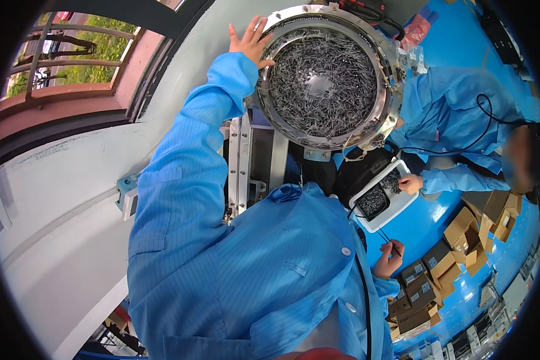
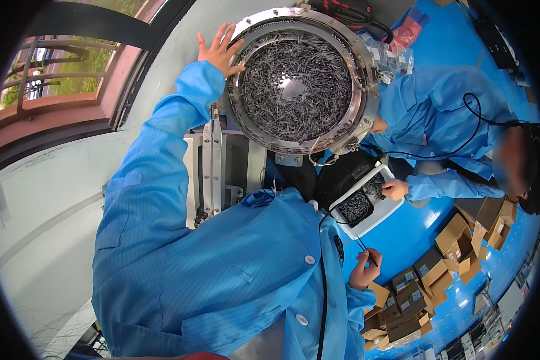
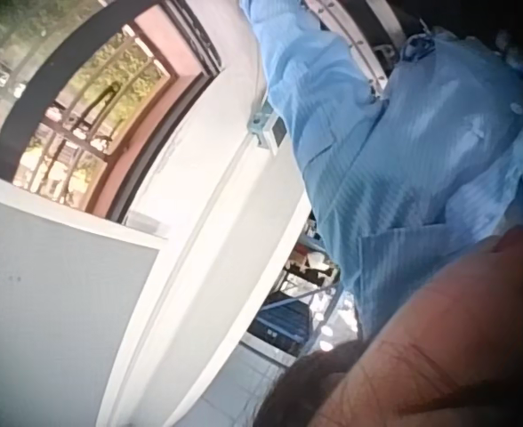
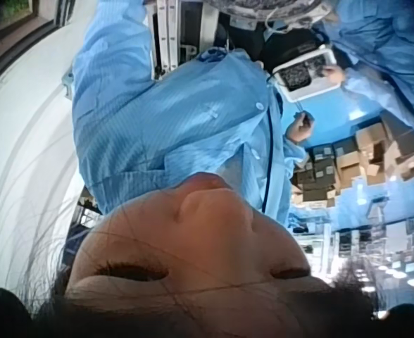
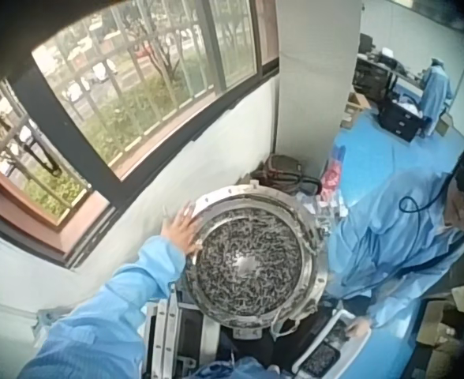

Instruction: The person arranges small components inside a vibratory bowl feeder by hand, uses a pair of tweezers to align parts along the feeder track, and manually adjusts the components inside the feeder.

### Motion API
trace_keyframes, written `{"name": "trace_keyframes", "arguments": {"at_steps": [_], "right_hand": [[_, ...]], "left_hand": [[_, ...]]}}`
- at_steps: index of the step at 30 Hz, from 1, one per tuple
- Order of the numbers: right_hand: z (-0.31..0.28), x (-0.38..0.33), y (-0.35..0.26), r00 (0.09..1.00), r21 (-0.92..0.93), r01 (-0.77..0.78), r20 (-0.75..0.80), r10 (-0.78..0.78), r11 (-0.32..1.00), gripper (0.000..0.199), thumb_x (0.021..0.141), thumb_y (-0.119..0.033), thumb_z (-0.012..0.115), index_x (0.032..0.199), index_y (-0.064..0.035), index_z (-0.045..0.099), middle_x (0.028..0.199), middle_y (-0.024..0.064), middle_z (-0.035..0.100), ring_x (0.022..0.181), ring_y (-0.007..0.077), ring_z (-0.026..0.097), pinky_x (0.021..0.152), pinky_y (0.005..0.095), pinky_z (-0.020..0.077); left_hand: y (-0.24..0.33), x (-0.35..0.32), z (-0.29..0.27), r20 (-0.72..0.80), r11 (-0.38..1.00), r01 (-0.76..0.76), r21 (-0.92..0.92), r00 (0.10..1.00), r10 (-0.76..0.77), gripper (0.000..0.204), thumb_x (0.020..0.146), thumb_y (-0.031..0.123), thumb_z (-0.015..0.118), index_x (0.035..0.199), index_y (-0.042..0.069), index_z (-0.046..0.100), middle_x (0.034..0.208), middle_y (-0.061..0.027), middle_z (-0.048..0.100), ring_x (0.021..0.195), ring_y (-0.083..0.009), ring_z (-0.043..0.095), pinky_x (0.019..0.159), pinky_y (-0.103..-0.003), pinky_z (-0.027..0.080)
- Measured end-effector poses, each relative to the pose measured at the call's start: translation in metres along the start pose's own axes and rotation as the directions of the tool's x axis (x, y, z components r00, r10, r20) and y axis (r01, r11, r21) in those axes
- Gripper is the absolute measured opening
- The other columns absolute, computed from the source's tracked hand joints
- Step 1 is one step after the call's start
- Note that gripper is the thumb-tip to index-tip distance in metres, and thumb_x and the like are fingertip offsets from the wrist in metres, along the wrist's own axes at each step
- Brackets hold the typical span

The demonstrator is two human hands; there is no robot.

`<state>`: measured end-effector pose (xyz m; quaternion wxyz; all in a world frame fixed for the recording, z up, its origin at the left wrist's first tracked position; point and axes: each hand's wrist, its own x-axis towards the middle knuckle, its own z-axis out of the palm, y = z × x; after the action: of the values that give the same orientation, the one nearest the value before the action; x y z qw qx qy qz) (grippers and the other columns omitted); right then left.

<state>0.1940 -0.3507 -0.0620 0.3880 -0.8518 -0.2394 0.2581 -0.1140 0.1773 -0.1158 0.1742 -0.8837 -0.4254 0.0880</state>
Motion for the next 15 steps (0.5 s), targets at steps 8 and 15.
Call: {"name": "trace_keyframes", "arguments": {"at_steps": [8, 15], "right_hand": [[0.000, -0.005, 0.001, 0.999, -0.046, 0.023, 0.039, -0.022, 0.999, 0.010, 0.084, -0.007, 0.050, 0.091, 0.0003, 0.052, 0.071, 0.0081, 0.054, 0.059, 0.0139, 0.050, 0.055, 0.0239, 0.0445], [0.003, -0.004, 0.001, 0.999, -0.029, 0.025, 0.044, -0.024, 0.999, 0.011, 0.082, -0.005, 0.051, 0.091, 0.0013, 0.054, 0.071, 0.0094, 0.055, 0.058, 0.0151, 0.050, 0.055, 0.0250, 0.0447]], "left_hand": [[-0.001, -0.003, -0.002, 0.040, 0.999, 0.020, 0.045, 0.999, -0.022, 0.072, 0.075, 0.064, 0.046, 0.134, 0.025, 0.032, 0.147, -0.0047, 0.004, 0.135, -0.0209, -0.005, 0.092, -0.070, 0.014], [0.006, -0.012, -0.002, 0.091, 0.997, 0.052, 0.062, 0.994, -0.057, 0.072, 0.075, 0.064, 0.046, 0.134, 0.026, 0.032, 0.147, -0.0047, 0.004, 0.135, -0.0212, -0.005, 0.092, -0.070, 0.014]]}}
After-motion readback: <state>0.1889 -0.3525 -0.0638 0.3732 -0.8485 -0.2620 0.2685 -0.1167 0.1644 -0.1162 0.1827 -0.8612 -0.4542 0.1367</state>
